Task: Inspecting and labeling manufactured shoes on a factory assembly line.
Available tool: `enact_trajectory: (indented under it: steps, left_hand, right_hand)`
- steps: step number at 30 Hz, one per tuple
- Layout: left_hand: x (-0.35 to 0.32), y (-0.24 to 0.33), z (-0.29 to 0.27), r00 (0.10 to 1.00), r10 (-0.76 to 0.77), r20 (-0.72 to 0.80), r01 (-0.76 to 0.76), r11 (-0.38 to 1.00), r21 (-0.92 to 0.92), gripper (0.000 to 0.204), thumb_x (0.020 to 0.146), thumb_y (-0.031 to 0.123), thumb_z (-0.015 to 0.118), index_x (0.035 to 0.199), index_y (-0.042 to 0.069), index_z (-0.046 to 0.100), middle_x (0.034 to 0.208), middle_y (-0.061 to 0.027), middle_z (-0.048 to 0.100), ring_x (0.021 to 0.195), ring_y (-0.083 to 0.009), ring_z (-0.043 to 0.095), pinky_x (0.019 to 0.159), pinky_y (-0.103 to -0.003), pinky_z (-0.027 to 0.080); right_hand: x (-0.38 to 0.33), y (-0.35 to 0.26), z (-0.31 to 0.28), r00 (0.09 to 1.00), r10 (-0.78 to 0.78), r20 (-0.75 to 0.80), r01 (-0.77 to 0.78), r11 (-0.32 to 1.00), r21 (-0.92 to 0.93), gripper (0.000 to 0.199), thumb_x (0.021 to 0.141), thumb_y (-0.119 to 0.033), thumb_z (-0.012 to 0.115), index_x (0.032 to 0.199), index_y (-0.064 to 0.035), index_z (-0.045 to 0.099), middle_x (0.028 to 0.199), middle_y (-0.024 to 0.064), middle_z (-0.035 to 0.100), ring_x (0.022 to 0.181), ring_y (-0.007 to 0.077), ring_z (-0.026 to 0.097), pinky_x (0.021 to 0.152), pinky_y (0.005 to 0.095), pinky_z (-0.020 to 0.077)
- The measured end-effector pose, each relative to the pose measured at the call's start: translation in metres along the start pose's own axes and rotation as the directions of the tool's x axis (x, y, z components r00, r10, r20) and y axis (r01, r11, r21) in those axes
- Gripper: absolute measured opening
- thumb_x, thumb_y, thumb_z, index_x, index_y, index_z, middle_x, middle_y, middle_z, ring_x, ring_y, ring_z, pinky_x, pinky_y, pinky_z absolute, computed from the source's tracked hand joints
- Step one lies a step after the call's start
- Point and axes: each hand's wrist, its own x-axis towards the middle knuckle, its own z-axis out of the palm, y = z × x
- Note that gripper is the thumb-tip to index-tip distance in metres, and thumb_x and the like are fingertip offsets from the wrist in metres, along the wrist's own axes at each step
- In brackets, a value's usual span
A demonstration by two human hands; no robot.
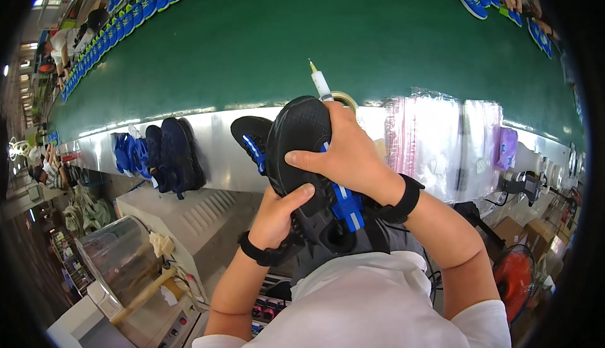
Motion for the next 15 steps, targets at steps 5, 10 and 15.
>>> enact_trajectory:
  steps: [5, 10, 15]
  left_hand:
    - [-0.008, 0.003, 0.000, 0.999, 0.008, 0.041, -0.012, 0.996, 0.094, 0.044, 0.081, 0.010, 0.066, 0.121, -0.001, 0.050, 0.112, -0.0057, 0.058, 0.099, -0.0134, 0.055, 0.088, -0.029, 0.045]
    - [-0.009, 0.003, -0.002, 0.998, -0.015, 0.053, 0.009, 0.995, 0.100, 0.049, 0.080, 0.011, 0.068, 0.123, 0.000, 0.048, 0.112, -0.0046, 0.057, 0.099, -0.0128, 0.055, 0.088, -0.028, 0.044]
    - [-0.009, 0.002, 0.000, 0.998, -0.022, 0.051, 0.018, 0.997, 0.078, 0.047, 0.080, 0.013, 0.067, 0.122, 0.000, 0.050, 0.110, -0.0036, 0.057, 0.097, -0.0118, 0.054, 0.086, -0.027, 0.044]
  right_hand:
    - [0.002, -0.008, -0.008, 0.992, 0.075, 0.098, -0.109, 0.904, 0.413, 0.059, 0.080, -0.031, 0.069, 0.118, 0.0055, 0.043, 0.109, 0.0160, 0.052, 0.101, 0.0214, 0.055, 0.086, 0.0303, 0.0456]
    - [0.005, -0.007, -0.011, 0.988, 0.073, 0.135, -0.118, 0.923, 0.366, 0.049, 0.081, -0.032, 0.068, 0.111, 0.0020, 0.047, 0.096, 0.0122, 0.059, 0.091, 0.0167, 0.058, 0.079, 0.0284, 0.0474]
    - [0.006, -0.003, -0.010, 0.991, 0.101, 0.084, -0.121, 0.949, 0.291, 0.047, 0.078, -0.034, 0.069, 0.104, 0.0007, 0.051, 0.090, 0.0121, 0.061, 0.086, 0.0168, 0.060, 0.074, 0.0290, 0.0473]
